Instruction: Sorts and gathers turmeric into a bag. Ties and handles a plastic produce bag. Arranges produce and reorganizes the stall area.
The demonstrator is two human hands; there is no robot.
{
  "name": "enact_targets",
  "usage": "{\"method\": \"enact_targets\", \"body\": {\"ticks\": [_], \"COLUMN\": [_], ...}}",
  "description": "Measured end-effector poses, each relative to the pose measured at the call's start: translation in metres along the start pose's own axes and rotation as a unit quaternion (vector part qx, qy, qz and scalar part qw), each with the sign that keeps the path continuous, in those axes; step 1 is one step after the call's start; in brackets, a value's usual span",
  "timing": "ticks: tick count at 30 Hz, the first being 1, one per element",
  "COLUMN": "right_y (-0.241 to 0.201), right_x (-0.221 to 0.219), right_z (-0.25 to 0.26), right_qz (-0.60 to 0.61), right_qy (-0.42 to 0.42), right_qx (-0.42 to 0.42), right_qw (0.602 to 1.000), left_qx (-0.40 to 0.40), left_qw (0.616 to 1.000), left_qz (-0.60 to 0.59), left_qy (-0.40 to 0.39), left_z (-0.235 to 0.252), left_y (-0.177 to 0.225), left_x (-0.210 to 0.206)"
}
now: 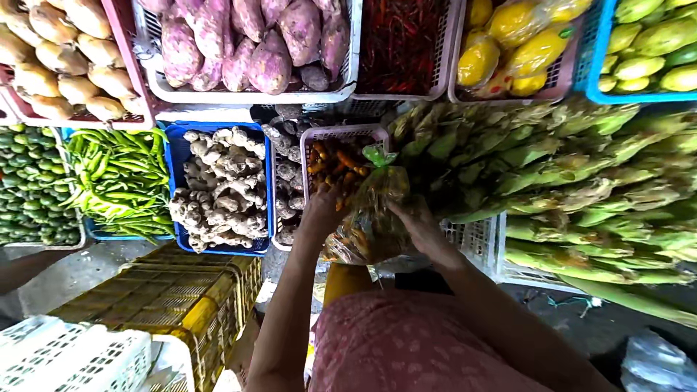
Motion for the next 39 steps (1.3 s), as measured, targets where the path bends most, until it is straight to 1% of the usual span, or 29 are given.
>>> {"method": "enact_targets", "body": {"ticks": [1, 3, 5, 6, 7, 9, 10, 12, 13, 14, 15, 17, 19, 20, 21, 23, 25, 26, 27, 28, 29, 30, 31, 32, 33, 34, 36, 37, 39], "right_y": [-0.007, -0.028, -0.054, -0.063, -0.064, -0.049, -0.047, -0.048, -0.047, -0.050, -0.055, -0.057, -0.052, -0.053, -0.055, -0.051, -0.051, -0.053, -0.056, -0.056, -0.051, -0.048, -0.049, -0.048, -0.044, -0.043, -0.041, -0.031, -0.007], "right_x": [-0.004, -0.010, -0.021, -0.030, -0.036, -0.034, -0.031, -0.030, -0.031, -0.034, -0.037, -0.043, -0.049, -0.051, -0.051, -0.040, -0.022, -0.019, -0.023, -0.032, -0.044, -0.052, -0.056, -0.057, -0.054, -0.048, -0.029, -0.020, -0.007], "right_z": [0.000, -0.004, -0.013, -0.016, -0.015, -0.004, 0.004, 0.005, -0.003, -0.009, -0.015, -0.019, -0.021, -0.021, -0.020, -0.017, -0.001, 0.006, 0.011, 0.012, 0.013, 0.016, 0.018, 0.019, 0.019, 0.018, 0.017, 0.012, 0.000], "right_qz": [-0.029, -0.093, -0.157, -0.182, -0.196, -0.218, -0.237, -0.280, -0.304, -0.332, -0.353, -0.356, -0.334, -0.319, -0.298, -0.236, -0.209, -0.228, -0.262, -0.301, -0.344, -0.376, -0.400, -0.408, -0.393, -0.359, -0.265, -0.239, -0.233], "right_qy": [-0.013, -0.031, -0.056, -0.075, -0.091, -0.093, -0.097, -0.133, -0.156, -0.170, -0.172, -0.165, -0.159, -0.159, -0.163, -0.172, -0.125, -0.096, -0.077, -0.075, -0.097, -0.118, -0.129, -0.133, -0.130, -0.106, -0.049, -0.032, -0.014], "right_qx": [-0.002, 0.027, 0.108, 0.142, 0.148, 0.113, 0.101, 0.103, 0.122, 0.153, 0.195, 0.251, 0.278, 0.290, 0.299, 0.288, 0.247, 0.218, 0.196, 0.173, 0.138, 0.128, 0.137, 0.148, 0.167, 0.203, 0.254, 0.258, 0.251], "right_qw": [0.999, 0.995, 0.980, 0.970, 0.965, 0.965, 0.961, 0.945, 0.932, 0.915, 0.899, 0.885, 0.887, 0.888, 0.892, 0.912, 0.938, 0.944, 0.942, 0.935, 0.924, 0.910, 0.897, 0.891, 0.895, 0.905, 0.929, 0.936, 0.939], "left_qx": [-0.006, -0.035, -0.075, -0.092, -0.104, -0.111, -0.113, -0.118, -0.116, -0.111, -0.112, -0.145, -0.131, -0.121, -0.118, -0.106, -0.097, -0.097, -0.108, -0.136, -0.178, -0.216, -0.243, -0.249, -0.233, -0.204, -0.142, -0.130, -0.117], "left_qw": [1.000, 0.996, 0.989, 0.988, 0.985, 0.979, 0.978, 0.975, 0.967, 0.958, 0.953, 0.962, 0.976, 0.982, 0.987, 0.991, 0.989, 0.988, 0.987, 0.983, 0.973, 0.963, 0.954, 0.951, 0.956, 0.963, 0.976, 0.977, 0.978], "left_qz": [-0.003, -0.005, -0.018, -0.046, -0.083, -0.149, -0.153, -0.186, -0.224, -0.265, -0.280, -0.231, -0.166, -0.137, -0.110, -0.075, -0.044, -0.030, -0.013, 0.008, 0.025, 0.034, 0.048, 0.062, 0.082, 0.102, 0.113, 0.109, 0.088], "left_qy": [0.014, 0.077, 0.124, 0.118, 0.106, 0.088, 0.084, 0.041, 0.025, 0.009, -0.008, -0.029, -0.055, -0.048, -0.022, 0.040, 0.103, 0.115, 0.119, 0.126, 0.144, 0.157, 0.170, 0.170, 0.158, 0.145, 0.122, 0.128, 0.147], "left_z": [0.001, 0.002, 0.000, -0.001, -0.002, -0.003, 0.000, 0.005, 0.005, 0.005, 0.007, 0.016, 0.015, 0.012, 0.007, -0.007, -0.019, -0.023, -0.025, -0.028, -0.031, -0.031, -0.027, -0.021, -0.014, -0.008, 0.000, -0.001, -0.005], "left_y": [0.005, 0.012, 0.017, 0.019, 0.020, 0.021, 0.025, 0.030, 0.030, 0.028, 0.030, 0.043, 0.055, 0.058, 0.060, 0.059, 0.065, 0.074, 0.085, 0.098, 0.108, 0.114, 0.115, 0.111, 0.103, 0.096, 0.082, 0.075, 0.062], "left_x": [-0.002, 0.004, 0.011, 0.010, 0.008, -0.001, 0.000, -0.005, -0.008, -0.009, -0.007, 0.001, 0.010, 0.019, 0.028, 0.032, 0.036, 0.033, 0.026, 0.014, 0.000, -0.008, -0.012, -0.015, -0.017, -0.014, 0.008, 0.016, 0.024]}}
Point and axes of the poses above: each hand's wrist, its own z-axis towards the middle knuckle, its own x-axis out of the back of the hand, y = z × x, the point moved 10 cm from there along z, towards the middle knuckle, and after that the axes turned 13 degrees about -y, right-handed, at the moved point
